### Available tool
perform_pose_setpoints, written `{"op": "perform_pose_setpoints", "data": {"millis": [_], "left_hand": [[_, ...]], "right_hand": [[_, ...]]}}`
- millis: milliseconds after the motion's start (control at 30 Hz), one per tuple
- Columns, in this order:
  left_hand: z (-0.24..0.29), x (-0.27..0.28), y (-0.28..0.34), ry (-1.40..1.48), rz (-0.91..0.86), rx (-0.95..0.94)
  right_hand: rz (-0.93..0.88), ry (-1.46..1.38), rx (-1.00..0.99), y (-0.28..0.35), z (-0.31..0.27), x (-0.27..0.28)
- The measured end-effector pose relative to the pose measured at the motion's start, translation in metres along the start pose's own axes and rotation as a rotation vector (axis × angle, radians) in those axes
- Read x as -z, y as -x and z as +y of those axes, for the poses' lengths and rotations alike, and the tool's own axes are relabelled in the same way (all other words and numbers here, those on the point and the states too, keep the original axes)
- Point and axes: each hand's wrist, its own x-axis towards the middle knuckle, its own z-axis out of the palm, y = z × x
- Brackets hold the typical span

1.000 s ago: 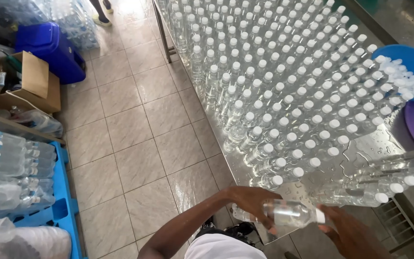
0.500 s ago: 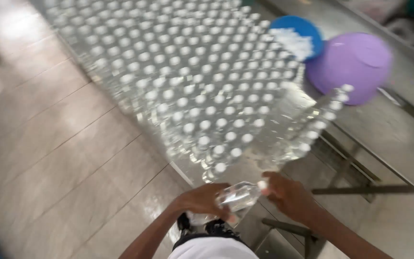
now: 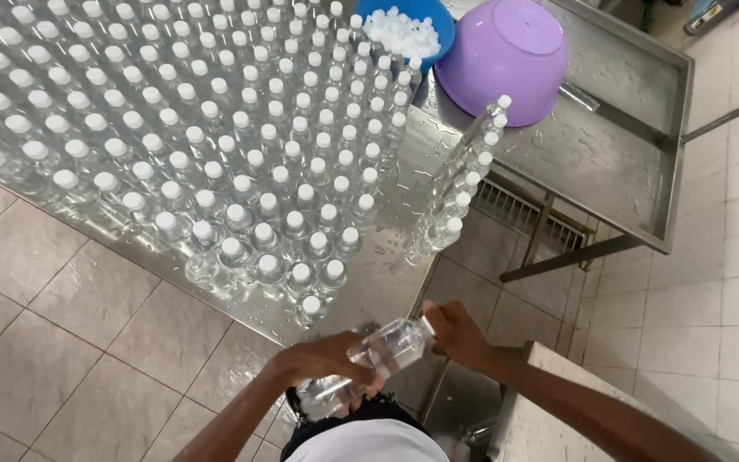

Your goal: Manual capping of water bottles and arranging them into a grid for packaging

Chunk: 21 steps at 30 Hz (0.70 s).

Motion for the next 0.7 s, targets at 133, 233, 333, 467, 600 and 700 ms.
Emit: {"op": "perform_pose_setpoints", "data": {"millis": [133,233,333,467,600,700], "left_hand": [[0.014,-0.042,-0.038,-0.796,0.511,0.258],[-0.051,-0.061,-0.107,-1.533,0.649,0.248],[-0.063,-0.056,-0.132,-1.958,0.757,0.126],[-0.057,-0.037,-0.139,-2.195,0.733,-0.151],[-0.055,-0.011,-0.148,-2.065,0.797,-0.182],[-0.08,0.012,-0.172,-1.8,0.873,-0.203]], "right_hand": [[-0.079,-0.422,-0.939,0.011,0.031,-0.005],[-0.22,-0.578,-1.041,0.031,0.093,0.014],[-0.239,-0.641,-1.225,0.037,0.115,0.03],[-0.228,-0.792,-1.381,0.053,0.149,0.034],[-0.048,-0.417,-1.127,0.023,0.067,0.056],[0.084,-0.229,-0.839,0.01,0.052,0.063]]}}
